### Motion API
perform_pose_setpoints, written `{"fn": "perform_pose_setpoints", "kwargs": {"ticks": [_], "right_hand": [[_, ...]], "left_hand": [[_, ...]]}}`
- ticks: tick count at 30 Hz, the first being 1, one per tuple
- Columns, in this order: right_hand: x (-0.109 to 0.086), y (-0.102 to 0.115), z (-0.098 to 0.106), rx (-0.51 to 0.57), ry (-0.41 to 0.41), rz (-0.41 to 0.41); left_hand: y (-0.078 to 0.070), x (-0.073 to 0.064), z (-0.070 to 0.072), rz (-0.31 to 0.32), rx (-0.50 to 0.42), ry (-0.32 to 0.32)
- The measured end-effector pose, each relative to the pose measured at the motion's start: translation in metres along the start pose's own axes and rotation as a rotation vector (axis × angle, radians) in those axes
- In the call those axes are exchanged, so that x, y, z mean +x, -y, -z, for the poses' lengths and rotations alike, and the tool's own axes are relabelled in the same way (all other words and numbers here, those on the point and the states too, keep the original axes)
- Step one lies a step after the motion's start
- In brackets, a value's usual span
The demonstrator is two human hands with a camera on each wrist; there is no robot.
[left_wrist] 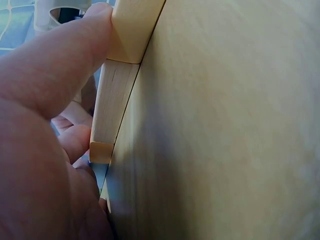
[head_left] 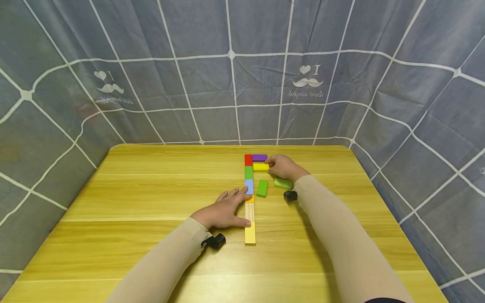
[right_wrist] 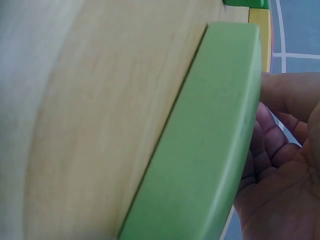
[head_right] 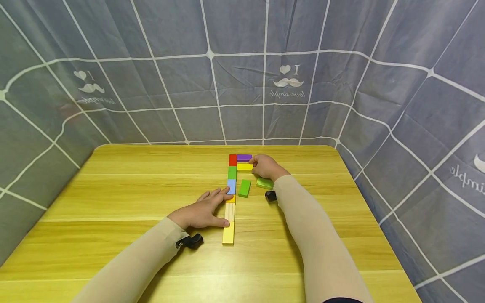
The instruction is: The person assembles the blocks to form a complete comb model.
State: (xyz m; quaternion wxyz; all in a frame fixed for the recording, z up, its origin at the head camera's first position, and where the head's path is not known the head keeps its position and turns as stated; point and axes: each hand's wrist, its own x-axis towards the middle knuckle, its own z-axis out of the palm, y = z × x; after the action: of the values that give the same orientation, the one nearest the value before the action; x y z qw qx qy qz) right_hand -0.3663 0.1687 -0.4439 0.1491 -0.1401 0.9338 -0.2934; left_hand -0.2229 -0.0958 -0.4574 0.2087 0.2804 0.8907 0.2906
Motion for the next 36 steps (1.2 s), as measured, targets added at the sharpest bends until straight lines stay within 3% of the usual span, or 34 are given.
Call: {"fn": "perform_pose_setpoints", "kwargs": {"ticks": [25,36], "right_hand": [[-0.001,0.001,-0.001,0.024,-0.006,0.006],[-0.015,0.005,0.003,0.091,0.000,0.040]], "left_hand": [[0.000,-0.001,0.000,0.000,0.008,0.003],[-0.001,-0.001,0.001,0.005,0.002,0.003]]}}
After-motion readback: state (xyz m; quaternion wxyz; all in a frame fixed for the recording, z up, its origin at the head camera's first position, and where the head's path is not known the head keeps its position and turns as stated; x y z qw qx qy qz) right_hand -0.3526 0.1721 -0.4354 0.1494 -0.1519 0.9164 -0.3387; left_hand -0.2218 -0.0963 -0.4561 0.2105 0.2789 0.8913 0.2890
